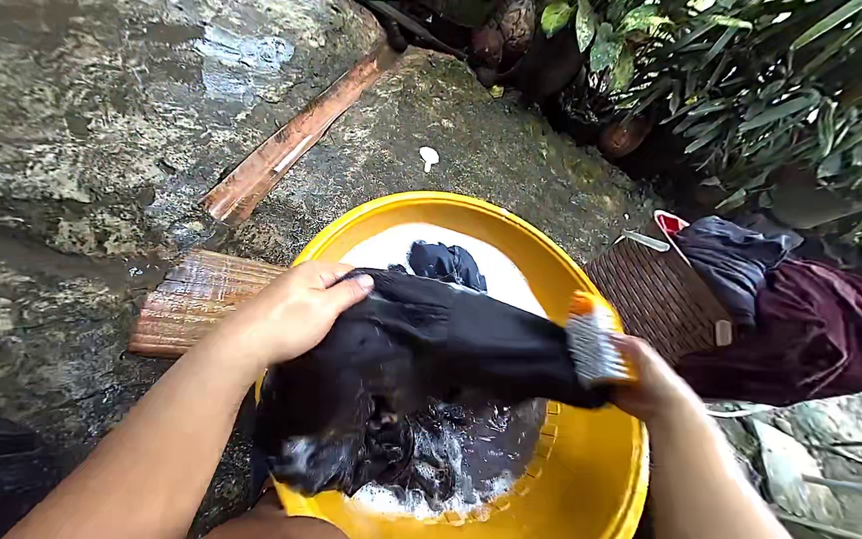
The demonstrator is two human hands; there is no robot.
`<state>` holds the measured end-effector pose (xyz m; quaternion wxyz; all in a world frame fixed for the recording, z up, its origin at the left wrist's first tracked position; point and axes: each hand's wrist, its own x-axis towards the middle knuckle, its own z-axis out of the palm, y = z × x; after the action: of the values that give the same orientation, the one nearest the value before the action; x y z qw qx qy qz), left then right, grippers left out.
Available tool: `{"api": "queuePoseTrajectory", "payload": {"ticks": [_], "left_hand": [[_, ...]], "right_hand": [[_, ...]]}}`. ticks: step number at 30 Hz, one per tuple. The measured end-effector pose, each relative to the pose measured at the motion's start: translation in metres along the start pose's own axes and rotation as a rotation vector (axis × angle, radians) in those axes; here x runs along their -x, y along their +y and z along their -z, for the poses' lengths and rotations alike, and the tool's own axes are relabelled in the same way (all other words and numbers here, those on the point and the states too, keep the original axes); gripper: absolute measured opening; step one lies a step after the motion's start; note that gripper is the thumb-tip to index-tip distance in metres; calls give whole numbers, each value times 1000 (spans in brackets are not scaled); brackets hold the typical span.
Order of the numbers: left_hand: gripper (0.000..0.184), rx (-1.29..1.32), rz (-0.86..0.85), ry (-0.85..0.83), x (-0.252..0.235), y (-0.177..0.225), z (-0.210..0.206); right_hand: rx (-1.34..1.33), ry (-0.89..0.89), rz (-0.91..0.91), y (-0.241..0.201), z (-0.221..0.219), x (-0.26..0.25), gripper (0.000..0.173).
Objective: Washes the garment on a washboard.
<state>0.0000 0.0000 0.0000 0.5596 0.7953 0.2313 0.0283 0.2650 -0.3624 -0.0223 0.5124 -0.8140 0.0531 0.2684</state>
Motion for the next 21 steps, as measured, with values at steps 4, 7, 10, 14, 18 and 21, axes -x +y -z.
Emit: {"api": "queuePoseTrajectory", "payload": {"ticks": [4, 7, 10, 14, 18, 21], "left_hand": [[43, -27, 305, 54, -50, -49, -28], [42, 198, 362, 2, -42, -37, -45], [33, 300, 111, -77, -20, -10, -45], [27, -34, -62, 223, -31, -34, -31], [32, -586, 49, 362, -47, -81, -22], [52, -709, 168, 274, -38, -78, -34]], "right_hand": [[82, 390, -211, 71, -59, -37, 62], [104, 650, -281, 124, -64, -20, 65], [283, 739, -369, 176, -72, 3, 77], [517, 523, -599, 202, -124, 20, 65], [-60, 542, -427, 178, -146, 23, 54], [-150, 452, -59, 135, -170, 48, 43]]}}
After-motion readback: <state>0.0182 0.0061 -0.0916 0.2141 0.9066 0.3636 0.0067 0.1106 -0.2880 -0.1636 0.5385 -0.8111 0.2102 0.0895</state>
